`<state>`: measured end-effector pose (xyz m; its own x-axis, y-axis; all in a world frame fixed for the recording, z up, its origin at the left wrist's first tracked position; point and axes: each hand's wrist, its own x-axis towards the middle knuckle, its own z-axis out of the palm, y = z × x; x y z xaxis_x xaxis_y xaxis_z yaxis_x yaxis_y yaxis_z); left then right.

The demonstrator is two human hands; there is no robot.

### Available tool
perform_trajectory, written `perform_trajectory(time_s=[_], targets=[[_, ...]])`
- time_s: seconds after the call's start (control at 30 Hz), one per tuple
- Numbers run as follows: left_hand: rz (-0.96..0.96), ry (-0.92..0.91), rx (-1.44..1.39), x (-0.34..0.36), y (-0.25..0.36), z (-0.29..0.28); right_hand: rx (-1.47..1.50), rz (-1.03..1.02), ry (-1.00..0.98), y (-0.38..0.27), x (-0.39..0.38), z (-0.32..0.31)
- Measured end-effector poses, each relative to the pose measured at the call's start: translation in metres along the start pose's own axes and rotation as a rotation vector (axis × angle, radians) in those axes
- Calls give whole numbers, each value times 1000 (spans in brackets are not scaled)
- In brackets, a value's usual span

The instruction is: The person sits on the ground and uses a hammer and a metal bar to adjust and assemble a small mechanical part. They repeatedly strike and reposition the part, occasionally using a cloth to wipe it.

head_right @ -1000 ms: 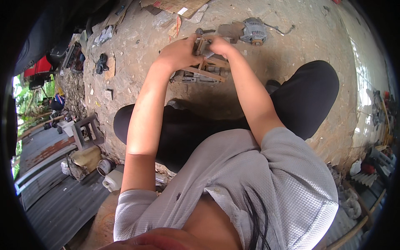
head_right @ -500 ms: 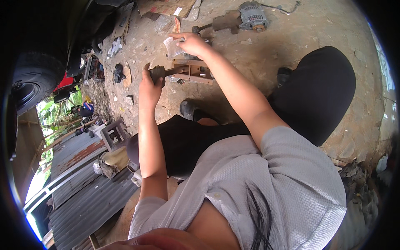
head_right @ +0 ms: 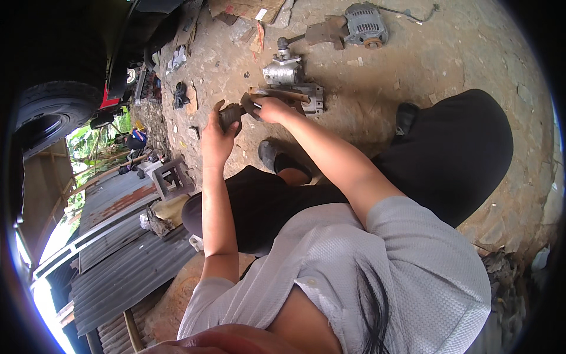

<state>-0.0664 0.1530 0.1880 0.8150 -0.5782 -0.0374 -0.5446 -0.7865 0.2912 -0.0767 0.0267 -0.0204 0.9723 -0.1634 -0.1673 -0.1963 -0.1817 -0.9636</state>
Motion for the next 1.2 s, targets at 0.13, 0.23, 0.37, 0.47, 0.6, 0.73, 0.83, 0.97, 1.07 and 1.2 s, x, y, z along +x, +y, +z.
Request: perform_trajectory(time_s=[0.13, 0.23, 0.37, 0.47, 0.6, 0.73, 0.83, 0.97, 1.07, 1.2], targets=[[27, -32, 56, 4, 7, -2, 54, -102, -99, -7, -5, -8], [15, -87, 71, 8, 15, -4, -98, -164, -218, -4, -12, -20], [41, -94, 82, 2, 26, -10, -274, 32, 9, -28, -26, -21], [52, -113, 125, -1, 32, -10, -264, 183, -63, -24, -19, -21], [117, -117, 115, -12, 31, -11, -405, 196, -76, -42, -25, -31], [148, -99, 111, -21, 25, -8, -504, 46, 71, -60, -32, -28], [117, -123, 126, -20, 22, -7, -431, -24, -58, -58, -27, -28], [141, -112, 144, -20, 26, -13, -402, -43, 41, -1, -16, -14], [145, -103, 126, -22, 24, -11, -393, -9, -108, -36, -21, -25], [163, -107, 140, -18, 28, -9, -23, -171, -54, -20, -5, -15]])
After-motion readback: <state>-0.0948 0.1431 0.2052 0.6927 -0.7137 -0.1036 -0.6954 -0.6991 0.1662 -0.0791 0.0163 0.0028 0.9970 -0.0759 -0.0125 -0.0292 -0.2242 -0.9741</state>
